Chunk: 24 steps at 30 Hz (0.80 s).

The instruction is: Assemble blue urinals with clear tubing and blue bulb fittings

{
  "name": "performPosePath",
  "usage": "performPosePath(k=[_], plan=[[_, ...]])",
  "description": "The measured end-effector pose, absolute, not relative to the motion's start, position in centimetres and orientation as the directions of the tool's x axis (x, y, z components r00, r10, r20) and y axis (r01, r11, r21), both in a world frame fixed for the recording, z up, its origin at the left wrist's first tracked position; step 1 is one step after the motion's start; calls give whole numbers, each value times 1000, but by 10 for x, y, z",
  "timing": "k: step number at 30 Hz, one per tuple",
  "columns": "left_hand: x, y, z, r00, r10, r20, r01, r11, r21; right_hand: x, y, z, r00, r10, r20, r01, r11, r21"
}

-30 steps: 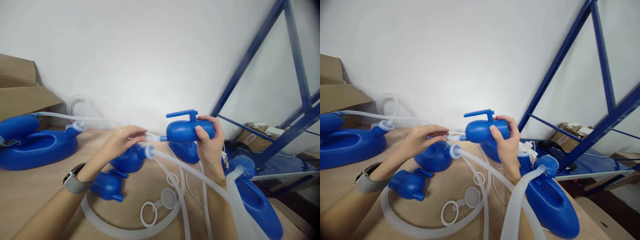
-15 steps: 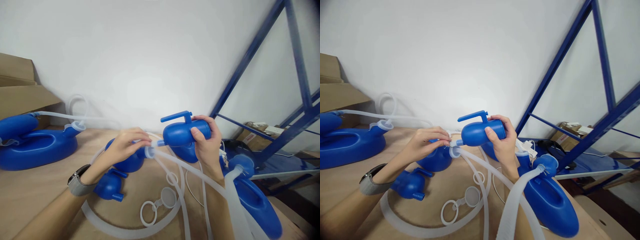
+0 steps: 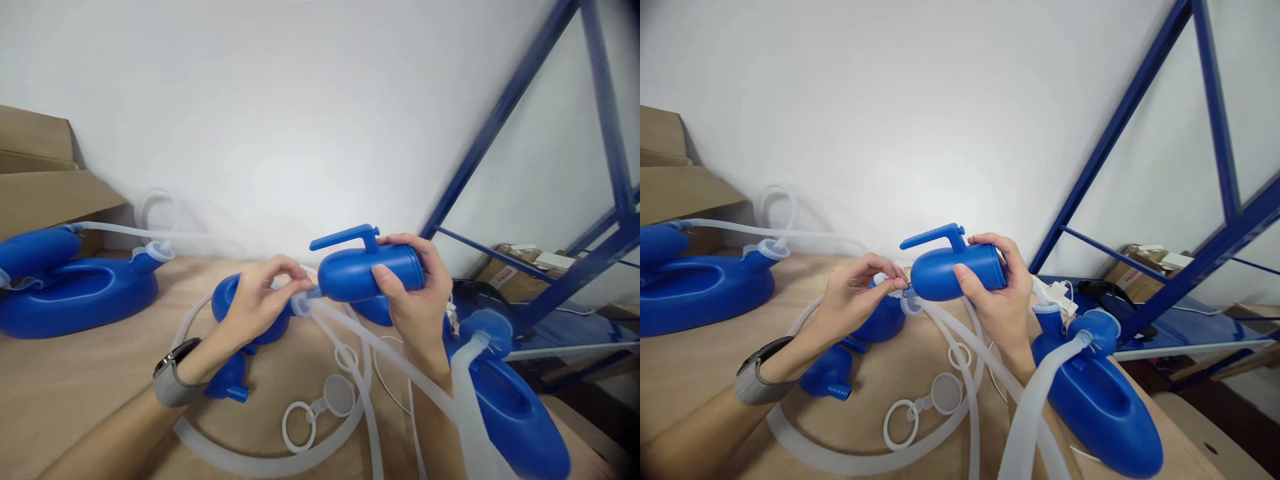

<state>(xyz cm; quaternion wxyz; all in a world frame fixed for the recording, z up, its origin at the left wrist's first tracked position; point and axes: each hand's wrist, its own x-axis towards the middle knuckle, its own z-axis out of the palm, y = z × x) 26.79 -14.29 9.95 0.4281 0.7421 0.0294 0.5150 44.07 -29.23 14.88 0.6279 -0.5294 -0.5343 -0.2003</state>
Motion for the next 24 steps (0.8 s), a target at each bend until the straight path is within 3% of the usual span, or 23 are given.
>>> performPosePath(k=[3, 8, 17, 24], plan=[[272, -151, 96, 431, 550, 715, -427, -574, 699, 432, -297, 151, 351, 314, 882, 828, 335, -449], [274, -153, 100, 422, 546, 724, -470, -551, 690, 428, -300, 152, 359, 272, 893, 838, 327, -437], [262, -137, 114, 592, 419, 689, -380, -609, 696, 447, -292, 146, 391, 230, 891, 827, 338, -450], [264, -142, 115, 575, 391, 719, -319, -702, 637, 441, -295, 148, 333, 277, 901, 832, 363, -419]])
